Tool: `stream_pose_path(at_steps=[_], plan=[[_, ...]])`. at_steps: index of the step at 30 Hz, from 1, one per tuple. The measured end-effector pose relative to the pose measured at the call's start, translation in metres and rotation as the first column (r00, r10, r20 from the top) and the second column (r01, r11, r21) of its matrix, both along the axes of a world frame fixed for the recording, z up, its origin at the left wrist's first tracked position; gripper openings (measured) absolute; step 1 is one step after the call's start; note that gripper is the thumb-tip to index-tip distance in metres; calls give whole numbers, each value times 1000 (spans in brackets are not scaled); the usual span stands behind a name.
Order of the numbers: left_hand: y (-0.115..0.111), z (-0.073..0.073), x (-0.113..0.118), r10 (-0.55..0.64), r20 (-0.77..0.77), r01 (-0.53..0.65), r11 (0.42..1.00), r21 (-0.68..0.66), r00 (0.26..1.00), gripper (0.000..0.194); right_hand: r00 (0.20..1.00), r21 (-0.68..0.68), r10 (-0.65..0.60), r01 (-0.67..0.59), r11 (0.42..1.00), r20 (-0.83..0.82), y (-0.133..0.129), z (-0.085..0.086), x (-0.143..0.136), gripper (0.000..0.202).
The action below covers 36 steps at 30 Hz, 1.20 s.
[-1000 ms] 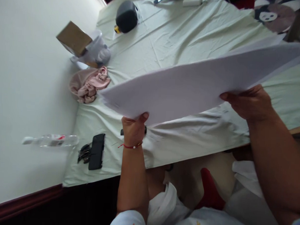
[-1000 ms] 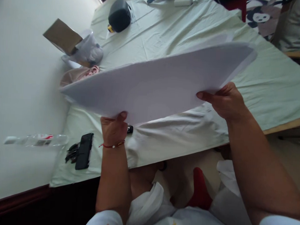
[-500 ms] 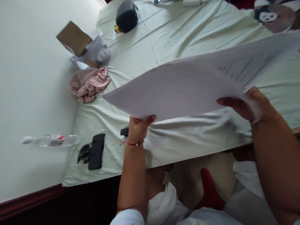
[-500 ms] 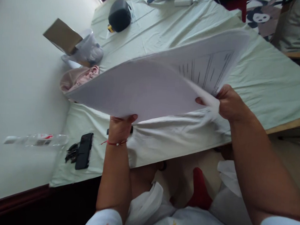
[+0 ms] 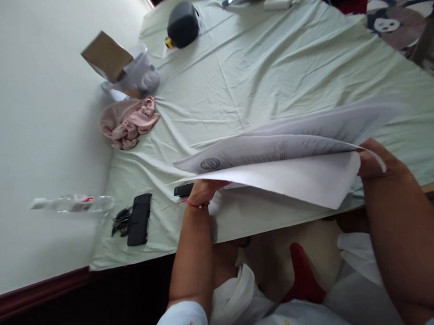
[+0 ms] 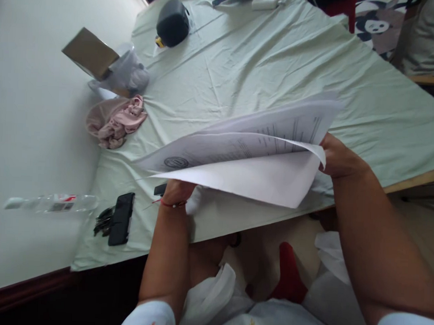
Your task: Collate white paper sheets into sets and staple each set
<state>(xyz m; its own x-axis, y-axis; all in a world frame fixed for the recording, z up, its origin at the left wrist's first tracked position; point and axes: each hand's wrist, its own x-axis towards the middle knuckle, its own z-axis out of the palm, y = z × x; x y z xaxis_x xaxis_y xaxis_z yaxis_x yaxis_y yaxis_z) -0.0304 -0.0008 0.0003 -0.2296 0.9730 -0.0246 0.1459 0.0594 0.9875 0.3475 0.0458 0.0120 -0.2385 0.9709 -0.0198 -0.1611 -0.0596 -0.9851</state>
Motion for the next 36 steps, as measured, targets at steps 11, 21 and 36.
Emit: stream_pose_path(at_steps=[11,21,36], plan=[[1,-5,12,-9,69,4,998,62,998,41,990,-101,-99,88,991,-105,1,-11,-13,41],[-10,-10,-6,-33,20,32,998,52,999,48,994,29,-97,96,995,57,1,-9,-3,35],[-8,-11,-4,-47,-122,41,998,-48,991,52,985,53,-94,87,995,146,3,-5,-13,37]])
